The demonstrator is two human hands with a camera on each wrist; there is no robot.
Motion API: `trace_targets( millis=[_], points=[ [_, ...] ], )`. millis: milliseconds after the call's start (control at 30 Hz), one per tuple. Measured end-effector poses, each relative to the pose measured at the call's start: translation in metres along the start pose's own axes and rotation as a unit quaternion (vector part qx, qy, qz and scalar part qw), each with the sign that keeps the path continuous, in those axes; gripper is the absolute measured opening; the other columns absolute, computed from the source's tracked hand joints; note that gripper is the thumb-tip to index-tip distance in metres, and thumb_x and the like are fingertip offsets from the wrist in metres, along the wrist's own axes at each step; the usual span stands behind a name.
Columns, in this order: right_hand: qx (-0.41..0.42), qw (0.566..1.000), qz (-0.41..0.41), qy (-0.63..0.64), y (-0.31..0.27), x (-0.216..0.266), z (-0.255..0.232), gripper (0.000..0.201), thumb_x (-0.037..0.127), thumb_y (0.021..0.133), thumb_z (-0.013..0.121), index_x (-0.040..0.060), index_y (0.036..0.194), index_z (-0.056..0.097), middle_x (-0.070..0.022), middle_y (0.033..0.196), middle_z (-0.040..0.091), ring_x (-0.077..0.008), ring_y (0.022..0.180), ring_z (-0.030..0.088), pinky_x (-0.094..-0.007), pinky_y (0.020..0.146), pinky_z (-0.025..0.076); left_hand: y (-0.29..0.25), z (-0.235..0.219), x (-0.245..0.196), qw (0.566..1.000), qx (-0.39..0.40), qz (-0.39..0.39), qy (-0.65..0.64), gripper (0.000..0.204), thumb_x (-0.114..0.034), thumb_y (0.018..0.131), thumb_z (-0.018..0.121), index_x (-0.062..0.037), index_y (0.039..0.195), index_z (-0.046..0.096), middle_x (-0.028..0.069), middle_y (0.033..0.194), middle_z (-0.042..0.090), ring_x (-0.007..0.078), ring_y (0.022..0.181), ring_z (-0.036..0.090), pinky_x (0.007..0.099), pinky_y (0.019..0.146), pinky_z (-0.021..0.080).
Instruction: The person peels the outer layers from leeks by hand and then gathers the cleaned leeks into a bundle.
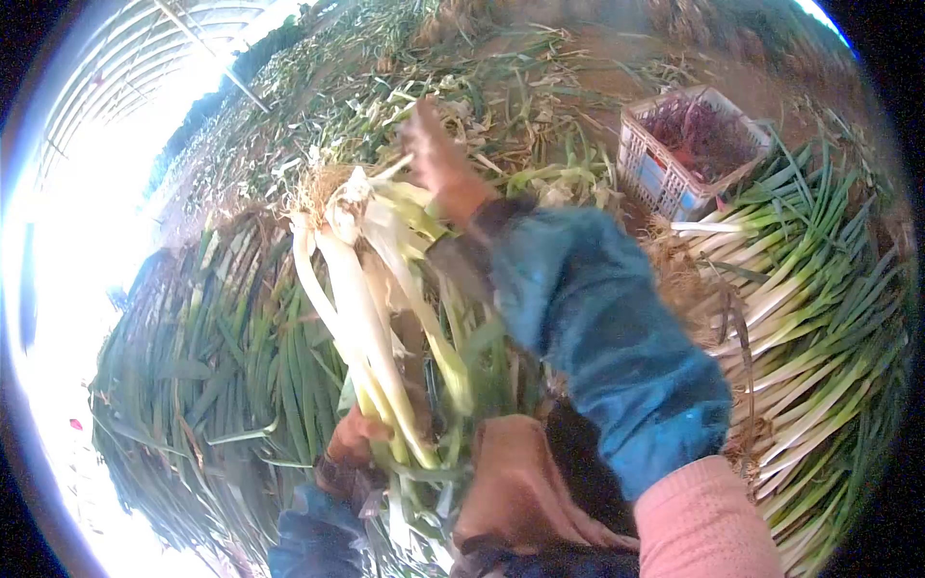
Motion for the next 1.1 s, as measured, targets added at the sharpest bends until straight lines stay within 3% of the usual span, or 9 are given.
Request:
trace_targets(
  millis=[33, 100, 167, 267, 367, 467, 633, 867, 1100],
  points=[
    [0.043, 0.990, -0.111, -0.071, -0.007, 0.008, 0.014, 0.065, 0.016, 0.095, 0.036, 0.0126, 0.143, -0.008, -0.0231, 0.142, 0.024, -0.0349, 0.128, 0.031, -0.0403, 0.104, 0.030, 0.002, -0.003, 0.005, 1.000, 0.024, -0.002, -0.007, 0.057, -0.011, 0.063, 0.066, 0.0053, 0.114, 0.047, 0.0165, 0.091, 0.059, 0.0276, 0.084, 0.059, 0.0384, 0.076, 0.049],
    [0.047, 0.993, 0.043, 0.101, -0.025, -0.004, 0.037, 0.058, 0.016, 0.088, 0.054, 0.0028, 0.137, 0.025, -0.0193, 0.131, 0.040, -0.0262, 0.125, 0.034, -0.0365, 0.106, 0.025, 0.006, -0.009, 0.015, 0.997, 0.070, -0.009, -0.026, 0.064, -0.012, 0.059, 0.067, 0.0069, 0.116, 0.046, 0.0191, 0.087, 0.059, 0.0318, 0.080, 0.060, 0.0431, 0.073, 0.051],
    [0.145, 0.981, 0.065, 0.113, -0.049, -0.006, 0.054, 0.053, 0.012, 0.085, 0.057, 0.0043, 0.132, 0.032, -0.0157, 0.125, 0.045, -0.0240, 0.118, 0.040, -0.0351, 0.102, 0.030, 0.002, -0.009, 0.010, 0.998, 0.032, -0.007, -0.052, 0.063, -0.012, 0.059, 0.067, 0.0073, 0.115, 0.046, 0.0202, 0.087, 0.058, 0.0342, 0.078, 0.059, 0.0459, 0.074, 0.049],
    [0.159, 0.903, 0.178, 0.357, -0.079, -0.002, 0.063, 0.046, 0.016, 0.085, 0.059, 0.0053, 0.125, 0.040, -0.0109, 0.115, 0.051, -0.0225, 0.107, 0.048, -0.0326, 0.095, 0.037, -0.006, -0.010, 0.012, 0.995, -0.002, -0.012, -0.103, 0.064, -0.012, 0.059, 0.067, 0.0070, 0.116, 0.045, 0.0210, 0.084, 0.059, 0.0363, 0.077, 0.059, 0.0480, 0.073, 0.048],
    [0.281, 0.951, 0.124, 0.044, -0.094, 0.010, 0.048, 0.053, 0.033, 0.085, 0.059, 0.0026, 0.125, 0.043, -0.0074, 0.111, 0.054, -0.0174, 0.099, 0.053, -0.0310, 0.093, 0.040, -0.005, -0.016, 0.022, 0.993, -0.014, -0.041, -0.106, 0.064, -0.012, 0.059, 0.068, 0.0074, 0.115, 0.046, 0.0217, 0.083, 0.059, 0.0375, 0.075, 0.060, 0.0479, 0.074, 0.049],
    [0.185, 0.935, 0.243, 0.180, -0.096, 0.040, 0.068, 0.074, 0.035, 0.073, 0.073, 0.0033, 0.129, 0.037, -0.0100, 0.108, 0.055, -0.0202, 0.102, 0.052, -0.0338, 0.092, 0.040, 0.000, -0.016, 0.021, 0.992, -0.013, -0.044, -0.121, 0.065, -0.013, 0.058, 0.070, 0.0082, 0.115, 0.046, 0.0220, 0.084, 0.060, 0.0363, 0.076, 0.060, 0.0464, 0.076, 0.049],
    [0.333, 0.912, 0.209, 0.120, -0.083, 0.044, 0.066, 0.030, 0.023, 0.079, 0.070, 0.0005, 0.097, 0.060, -0.0058, 0.077, 0.063, -0.0119, 0.069, 0.061, -0.0236, 0.060, 0.051, -0.004, -0.021, 0.026, 0.996, 0.035, -0.052, -0.058, 0.069, -0.015, 0.057, 0.072, 0.0086, 0.115, 0.046, 0.0207, 0.087, 0.062, 0.0330, 0.081, 0.061, 0.0431, 0.080, 0.049],
    [0.382, 0.902, 0.200, -0.004, -0.079, 0.042, 0.053, 0.024, 0.022, 0.082, 0.065, 0.0011, 0.093, 0.061, -0.0052, 0.075, 0.063, -0.0116, 0.066, 0.061, -0.0264, 0.057, 0.051, -0.024, -0.013, 0.017, 0.996, -0.010, -0.085, -0.032, 0.068, -0.010, 0.055, 0.074, 0.0072, 0.115, 0.049, 0.0182, 0.095, 0.063, 0.0291, 0.091, 0.061, 0.0375, 0.084, 0.048],
    [0.121, 0.975, 0.131, -0.136, -0.019, 0.027, -0.066, 0.029, 0.020, 0.081, 0.065, -0.0009, 0.100, 0.059, -0.0116, 0.093, 0.062, -0.0187, 0.083, 0.061, -0.0300, 0.070, 0.051, -0.031, -0.012, 0.015, 0.991, -0.050, -0.121, -0.039, 0.056, -0.005, 0.061, 0.068, 0.0070, 0.113, 0.051, 0.0180, 0.100, 0.061, 0.0269, 0.093, 0.061, 0.0387, 0.086, 0.048]
  ],
)
Point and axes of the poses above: each hand's wrist, its own y-axis towards the middle knuckle, its own z-axis out of the palm, x = y × z, the point moved 4 cm from there along y, towards the middle knuckle
